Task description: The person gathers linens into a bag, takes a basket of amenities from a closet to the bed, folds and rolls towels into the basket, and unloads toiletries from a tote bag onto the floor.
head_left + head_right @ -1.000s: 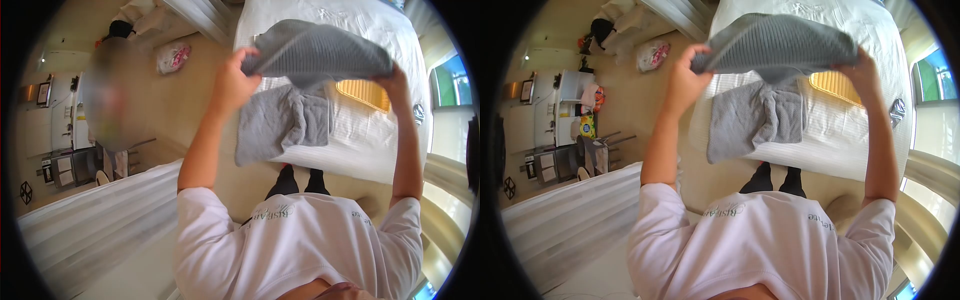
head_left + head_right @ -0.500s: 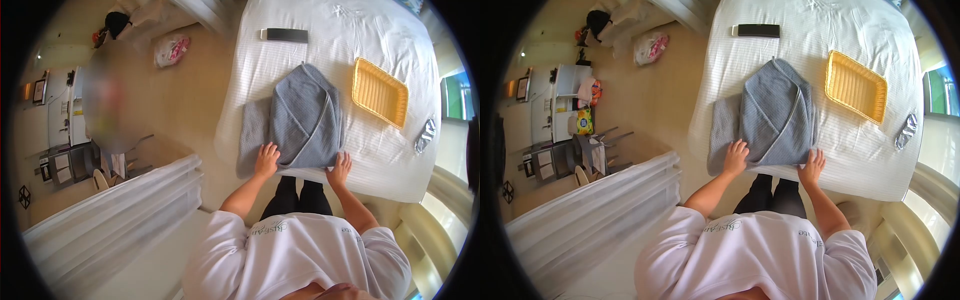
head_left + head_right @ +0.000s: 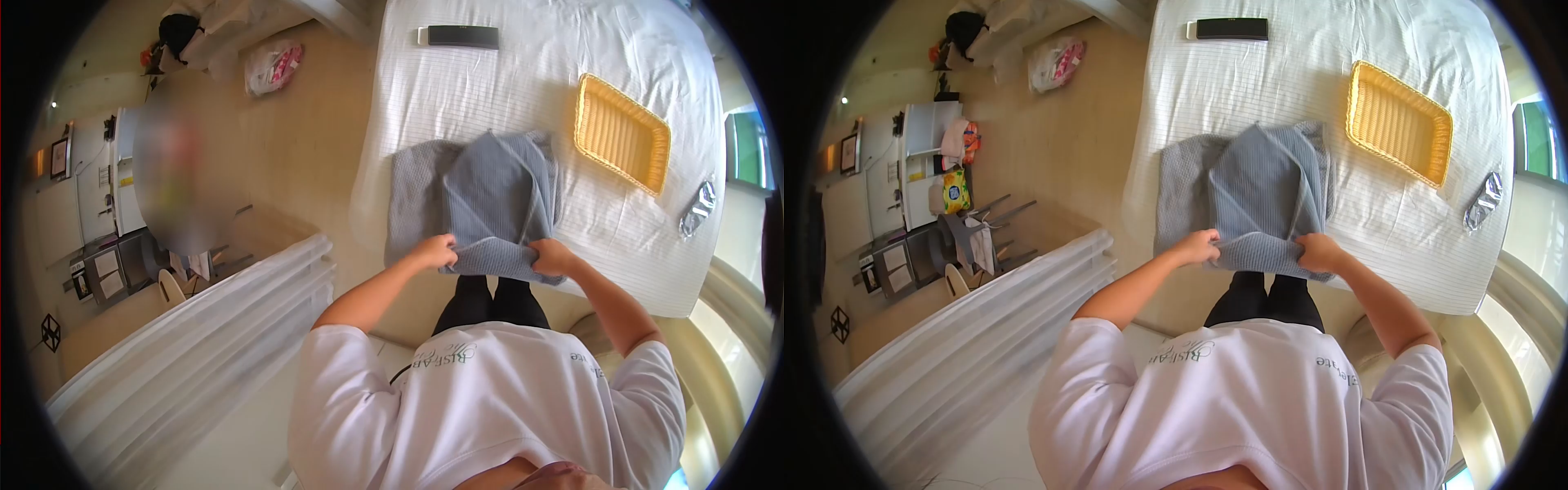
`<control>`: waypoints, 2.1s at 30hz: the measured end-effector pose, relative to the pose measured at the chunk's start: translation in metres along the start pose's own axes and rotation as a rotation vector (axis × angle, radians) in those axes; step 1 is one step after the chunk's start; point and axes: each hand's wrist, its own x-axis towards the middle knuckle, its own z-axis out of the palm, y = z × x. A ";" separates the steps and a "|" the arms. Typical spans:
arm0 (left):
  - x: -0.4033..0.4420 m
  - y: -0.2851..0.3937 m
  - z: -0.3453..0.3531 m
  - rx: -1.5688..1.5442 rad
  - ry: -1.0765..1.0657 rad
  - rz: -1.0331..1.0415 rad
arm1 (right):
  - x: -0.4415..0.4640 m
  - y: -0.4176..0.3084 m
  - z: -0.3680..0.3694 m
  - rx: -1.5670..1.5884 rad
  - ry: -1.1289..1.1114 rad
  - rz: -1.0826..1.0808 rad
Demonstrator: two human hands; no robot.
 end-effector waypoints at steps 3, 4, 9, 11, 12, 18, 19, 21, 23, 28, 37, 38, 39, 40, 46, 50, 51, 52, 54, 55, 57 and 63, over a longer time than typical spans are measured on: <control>0.045 -0.034 0.004 -0.606 -0.324 -0.418 | 0.022 0.012 -0.004 0.073 0.068 0.072; 0.070 -0.056 0.010 -0.771 -0.349 -0.433 | 0.032 0.012 0.005 -0.059 0.325 0.011; 0.110 -0.058 -0.006 -0.718 -0.352 -0.590 | -0.001 -0.040 0.030 -0.233 0.426 -0.413; 0.113 -0.058 -0.007 -0.659 -0.350 -0.595 | 0.009 -0.040 0.051 -0.364 0.502 -0.475; 0.114 -0.056 -0.007 -0.627 -0.314 -0.590 | 0.025 -0.030 0.063 -0.539 0.573 -0.440; 0.081 0.023 -0.051 0.320 0.525 -0.084 | 0.071 -0.034 0.008 -0.279 0.032 -0.309; 0.089 0.035 -0.055 0.260 0.639 0.071 | 0.081 -0.035 -0.011 -0.234 -0.087 -0.281; 0.117 0.065 -0.059 0.155 0.802 0.264 | 0.104 -0.031 -0.056 -0.036 -0.264 -0.184; 0.149 0.090 -0.057 0.098 0.806 0.211 | 0.132 -0.024 -0.084 0.125 -0.303 0.006; 0.195 0.114 -0.090 -0.057 0.432 -0.003 | 0.147 -0.019 -0.084 -0.122 0.563 -0.139; 0.183 0.122 -0.083 -0.640 0.274 0.179 | 0.100 -0.019 -0.028 -0.176 0.840 -0.338; 0.182 0.121 -0.079 -0.680 0.266 0.189 | 0.101 -0.021 -0.024 -0.135 0.798 -0.294; 0.179 0.124 -0.079 -0.720 0.259 0.201 | 0.102 -0.023 -0.023 -0.095 0.759 -0.251; 0.176 0.126 -0.078 -0.733 0.258 0.210 | 0.105 -0.021 -0.022 -0.133 0.721 -0.251; 0.163 0.114 -0.068 -0.561 0.234 0.278 | 0.129 -0.009 -0.025 -0.133 0.523 -0.239; 0.155 0.100 -0.052 -0.271 0.347 0.358 | 0.151 0.005 -0.047 0.097 0.426 -0.118; 0.150 0.102 -0.051 -0.227 0.393 0.409 | 0.153 0.007 -0.051 0.159 0.416 -0.061; 0.145 0.104 -0.052 -0.187 0.389 0.411 | 0.153 0.008 -0.053 0.239 0.614 -0.137; 0.135 0.107 -0.049 -0.111 0.379 0.410 | 0.152 0.010 -0.065 0.318 0.605 -0.055; 0.135 0.108 -0.050 -0.091 0.372 0.371 | 0.151 0.009 -0.070 0.358 0.598 -0.012; 0.136 0.114 -0.052 -0.052 0.356 0.296 | 0.155 0.009 -0.071 0.344 0.603 0.007; 0.138 0.126 -0.054 0.266 0.485 0.443 | 0.138 -0.006 -0.081 0.257 0.587 -0.047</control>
